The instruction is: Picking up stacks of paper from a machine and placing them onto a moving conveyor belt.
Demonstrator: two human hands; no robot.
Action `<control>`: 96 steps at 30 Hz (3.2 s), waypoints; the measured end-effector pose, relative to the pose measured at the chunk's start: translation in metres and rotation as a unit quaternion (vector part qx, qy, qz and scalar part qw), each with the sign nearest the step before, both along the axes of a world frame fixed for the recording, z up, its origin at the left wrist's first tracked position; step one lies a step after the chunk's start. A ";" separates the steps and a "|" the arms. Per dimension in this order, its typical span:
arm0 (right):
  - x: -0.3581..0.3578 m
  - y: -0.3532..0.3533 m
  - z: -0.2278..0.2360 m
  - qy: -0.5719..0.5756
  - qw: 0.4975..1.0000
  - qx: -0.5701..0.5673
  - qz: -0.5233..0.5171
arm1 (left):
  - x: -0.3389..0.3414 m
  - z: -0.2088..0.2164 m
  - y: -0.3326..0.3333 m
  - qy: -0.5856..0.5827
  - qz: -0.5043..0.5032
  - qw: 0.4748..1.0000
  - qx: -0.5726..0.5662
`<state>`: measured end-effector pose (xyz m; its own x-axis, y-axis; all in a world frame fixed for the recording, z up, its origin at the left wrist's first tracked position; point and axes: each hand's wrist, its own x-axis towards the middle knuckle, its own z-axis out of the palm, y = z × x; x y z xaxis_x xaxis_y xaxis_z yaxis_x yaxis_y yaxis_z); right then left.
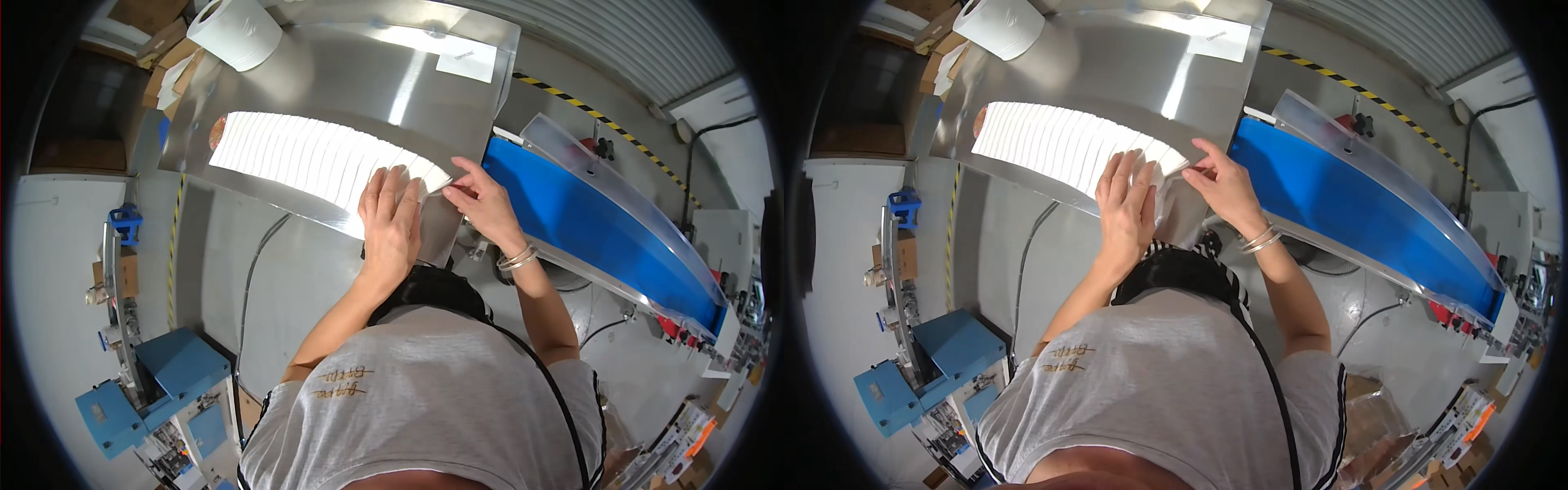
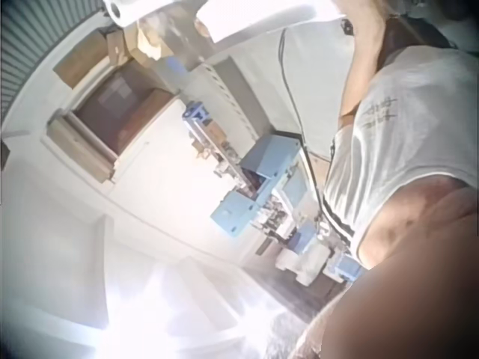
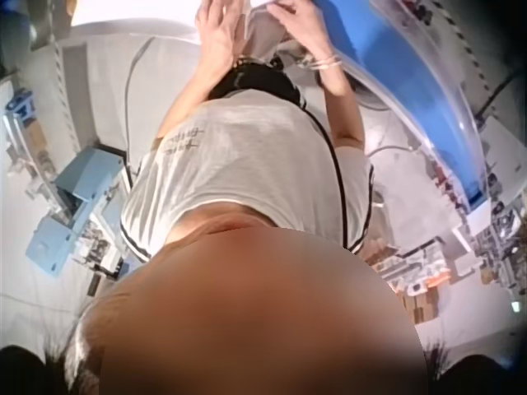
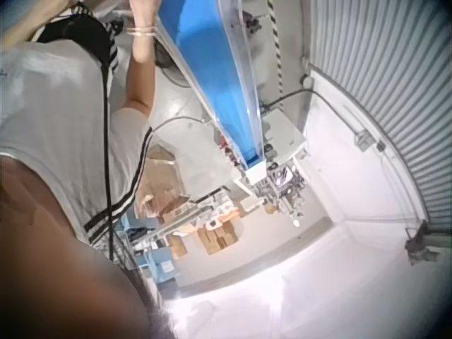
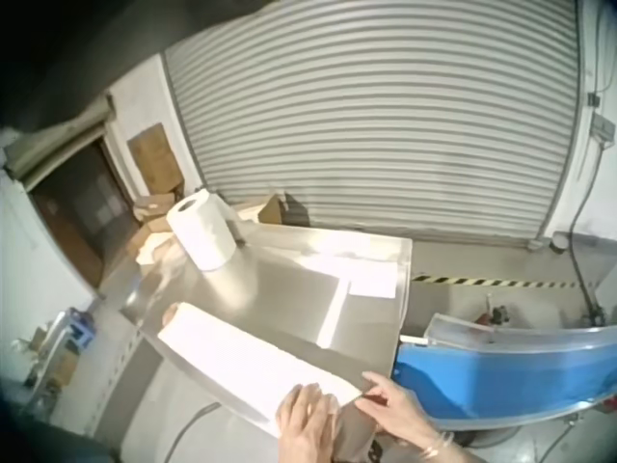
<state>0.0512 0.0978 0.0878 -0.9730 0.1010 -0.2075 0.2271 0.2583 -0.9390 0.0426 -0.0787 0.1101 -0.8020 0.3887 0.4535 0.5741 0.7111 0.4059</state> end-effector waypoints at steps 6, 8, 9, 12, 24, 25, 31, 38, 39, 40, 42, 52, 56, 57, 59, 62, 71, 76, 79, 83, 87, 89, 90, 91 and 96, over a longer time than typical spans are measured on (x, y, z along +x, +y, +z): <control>0.000 0.023 0.003 0.068 0.997 0.013 0.034 | 0.004 -0.005 -0.003 0.022 -0.003 1.000 -0.013; -0.001 0.027 0.005 0.077 0.996 0.009 0.052 | 0.003 -0.005 -0.006 0.026 -0.011 0.999 -0.016; -0.002 0.029 0.010 0.074 0.994 0.009 0.084 | 0.003 -0.004 -0.007 0.022 -0.019 0.999 -0.019; -0.010 0.028 0.005 0.152 0.977 0.037 0.147 | 0.000 0.000 -0.008 0.017 -0.038 0.999 -0.023; 0.053 0.147 -0.081 0.078 0.926 0.189 -0.318 | -0.005 -0.006 -0.010 0.021 0.017 1.000 0.012; 0.059 0.150 -0.077 0.010 0.893 0.241 -0.381 | -0.005 -0.004 -0.009 0.012 0.017 1.000 0.016; 0.045 0.096 -0.012 0.210 0.902 0.348 -0.143 | -0.002 -0.004 -0.013 -0.002 0.024 1.000 0.011; -0.017 0.016 -0.017 0.291 0.933 0.167 0.128 | -0.007 0.009 -0.015 0.006 -0.013 0.999 -0.037; -0.018 0.019 -0.025 0.335 0.911 0.201 0.131 | -0.008 0.011 -0.014 0.001 -0.002 1.000 -0.019; -0.009 0.019 -0.012 0.099 0.989 0.031 0.110 | -0.010 0.006 -0.020 0.006 0.019 1.000 -0.012; 0.001 0.042 -0.047 0.091 0.995 0.023 -0.031 | -0.015 -0.001 -0.028 -0.003 0.025 1.000 -0.010; 0.044 0.106 -0.025 0.114 0.810 0.506 -0.275 | -0.019 -0.008 -0.030 0.012 0.016 0.999 0.025; -0.003 0.024 0.006 0.153 0.979 0.137 0.018 | -0.019 -0.004 -0.032 0.017 0.017 1.000 -0.003; -0.012 0.008 0.005 0.158 0.980 0.116 0.045 | -0.019 -0.004 -0.032 0.016 0.017 1.000 -0.006; -0.024 -0.007 0.002 0.165 0.979 0.096 0.070 | -0.020 -0.009 -0.034 0.018 0.001 1.000 -0.003; -0.033 -0.012 0.000 0.164 0.979 0.056 0.103 | -0.021 -0.014 -0.036 0.030 -0.023 0.999 0.003; -0.040 -0.017 -0.004 0.163 0.973 0.044 0.154 | -0.023 -0.017 -0.041 0.051 -0.039 0.998 0.001; -0.037 -0.016 -0.010 0.140 0.984 0.007 0.110 | -0.024 -0.015 -0.041 0.054 -0.041 0.998 0.006; -0.035 -0.015 -0.003 0.100 0.987 -0.012 0.125 | -0.025 -0.012 -0.041 0.035 -0.044 0.998 0.011; -0.034 -0.016 -0.006 0.117 0.985 -0.003 0.126 | -0.025 -0.006 -0.036 0.011 -0.030 0.999 0.013; -0.032 -0.017 -0.007 0.135 0.985 -0.001 0.104 | -0.024 -0.002 -0.037 0.010 -0.038 0.999 -0.009; -0.030 -0.016 -0.007 0.137 0.986 -0.010 0.098 | -0.025 -0.003 -0.038 0.012 -0.042 0.999 0.000; -0.028 -0.016 -0.008 0.132 0.987 -0.009 0.089 | -0.025 -0.005 -0.038 0.015 -0.046 0.999 0.000; -0.028 -0.016 -0.008 0.128 0.988 -0.008 0.081 | -0.025 -0.005 -0.039 0.018 -0.049 0.999 0.000; -0.026 -0.013 -0.002 0.091 0.991 -0.028 0.091 | -0.025 -0.005 -0.039 0.023 -0.049 0.998 -0.013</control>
